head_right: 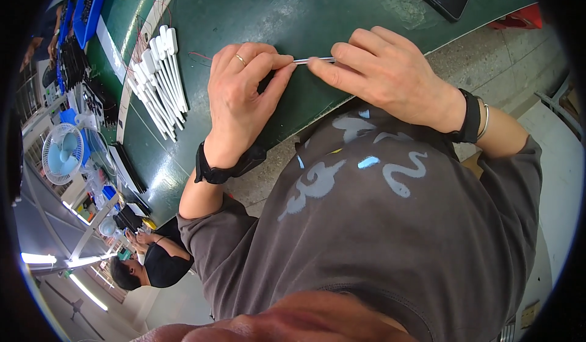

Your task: The person assembles electronic components by hand, picking up a white plastic housing and a thin white rod, then inserting the rod into the housing. They thread a red wire through the assembly and place the completed unit onto the green workbench.

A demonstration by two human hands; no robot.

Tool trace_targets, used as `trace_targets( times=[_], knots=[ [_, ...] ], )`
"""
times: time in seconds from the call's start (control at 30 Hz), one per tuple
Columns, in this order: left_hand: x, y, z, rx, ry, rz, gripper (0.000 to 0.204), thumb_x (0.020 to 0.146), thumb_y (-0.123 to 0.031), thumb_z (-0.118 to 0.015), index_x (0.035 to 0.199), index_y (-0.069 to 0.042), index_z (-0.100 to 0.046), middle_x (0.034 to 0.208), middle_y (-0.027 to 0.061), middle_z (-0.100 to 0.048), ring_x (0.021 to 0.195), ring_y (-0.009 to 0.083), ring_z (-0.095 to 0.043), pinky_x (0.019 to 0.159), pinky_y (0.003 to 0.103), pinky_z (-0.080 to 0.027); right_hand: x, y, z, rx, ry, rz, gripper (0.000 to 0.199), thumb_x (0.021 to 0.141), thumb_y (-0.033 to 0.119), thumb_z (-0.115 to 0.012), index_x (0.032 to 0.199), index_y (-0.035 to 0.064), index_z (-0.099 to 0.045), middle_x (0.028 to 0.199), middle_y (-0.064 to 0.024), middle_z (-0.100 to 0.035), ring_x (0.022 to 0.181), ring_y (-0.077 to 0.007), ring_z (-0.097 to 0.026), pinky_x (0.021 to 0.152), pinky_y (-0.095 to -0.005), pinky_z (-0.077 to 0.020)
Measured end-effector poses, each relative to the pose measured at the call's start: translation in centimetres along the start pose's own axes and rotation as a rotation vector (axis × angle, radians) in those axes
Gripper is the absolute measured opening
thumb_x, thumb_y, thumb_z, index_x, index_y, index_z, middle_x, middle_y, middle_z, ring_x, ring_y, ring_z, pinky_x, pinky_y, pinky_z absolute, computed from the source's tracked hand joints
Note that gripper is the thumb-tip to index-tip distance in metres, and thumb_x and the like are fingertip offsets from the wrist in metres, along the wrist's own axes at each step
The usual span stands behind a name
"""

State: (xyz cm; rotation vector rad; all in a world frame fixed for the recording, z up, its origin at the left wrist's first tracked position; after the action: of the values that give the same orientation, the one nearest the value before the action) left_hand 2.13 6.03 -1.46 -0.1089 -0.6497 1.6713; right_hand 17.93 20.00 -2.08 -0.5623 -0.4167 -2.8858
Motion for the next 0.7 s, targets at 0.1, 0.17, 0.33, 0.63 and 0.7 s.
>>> trace_targets(
  times=[0.1, 0.17, 0.33, 0.63, 0.7],
  knots=[
    [0.0, 0.0, 0.0, -0.003, -0.002, 0.006, 0.012, 0.076, -0.009, -0.077, 0.084, -0.009, -0.069, 0.089, 0.0004, -0.064, 0.086, 0.0230, -0.059, 0.082, 0.037, -0.045, 0.3, 0.2, 0.2, -0.021, 0.047, 0.011, 0.032, 0.075, 0.005, -0.068, 0.107, 0.0013, -0.067, 0.096, -0.0055, -0.060, 0.082, -0.0198, -0.059, 0.066, -0.0317, -0.0491],
    [0.0, 0.1, 0.1, -0.004, -0.012, 0.000, 0.011, 0.076, -0.009, -0.077, 0.083, -0.009, -0.069, 0.089, 0.0007, -0.064, 0.086, 0.0231, -0.059, 0.083, 0.037, -0.045, 0.7, 0.3, 0.2, -0.029, 0.093, -0.004, 0.036, 0.074, 0.006, -0.067, 0.110, 0.0009, -0.066, 0.097, -0.0057, -0.059, 0.085, -0.0195, -0.058, 0.068, -0.0317, -0.0495],
    [-0.4, 0.5, 0.4, -0.030, -0.023, 0.012, 0.012, 0.076, -0.009, -0.077, 0.086, -0.008, -0.070, 0.090, 0.0012, -0.065, 0.086, 0.0236, -0.059, 0.082, 0.037, -0.046, 1.8, 1.7, -0.3, -0.088, 0.053, 0.037, 0.032, 0.076, 0.006, -0.066, 0.107, -0.0001, -0.065, 0.098, -0.0068, -0.058, 0.089, -0.0202, -0.058, 0.073, -0.0321, -0.0509],
    [-2.0, 3.3, 2.8, -0.083, 0.022, 0.103, 0.018, 0.077, -0.011, -0.079, 0.094, -0.008, -0.074, 0.092, 0.0016, -0.066, 0.086, 0.0237, -0.060, 0.078, 0.037, -0.048, 3.0, 1.4, -0.2, -0.046, 0.267, 0.063, 0.023, 0.075, 0.005, -0.064, 0.097, -0.0003, -0.059, 0.099, -0.0087, -0.057, 0.091, -0.0219, -0.058, 0.079, -0.0330, -0.0523],
    [-2.1, 3.5, 2.9, -0.098, 0.010, 0.098, 0.017, 0.077, -0.012, -0.079, 0.093, -0.009, -0.075, 0.093, 0.0009, -0.067, 0.086, 0.0233, -0.060, 0.077, 0.037, -0.048, 3.1, 1.5, -0.2, -0.049, 0.287, 0.046, 0.023, 0.075, 0.005, -0.064, 0.096, 0.0001, -0.059, 0.099, -0.0088, -0.057, 0.091, -0.0219, -0.058, 0.078, -0.0332, -0.0522]
  ],
)
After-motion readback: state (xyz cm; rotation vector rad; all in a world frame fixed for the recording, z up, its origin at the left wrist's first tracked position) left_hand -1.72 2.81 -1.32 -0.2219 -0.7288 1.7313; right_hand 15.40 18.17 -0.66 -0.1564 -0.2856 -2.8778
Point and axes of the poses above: each hand's wrist, its own x-axis towards the middle knuckle, its own z-axis out of the back of the hand, y = z × x, the point moved 3 cm from there along x, towards the middle knuckle
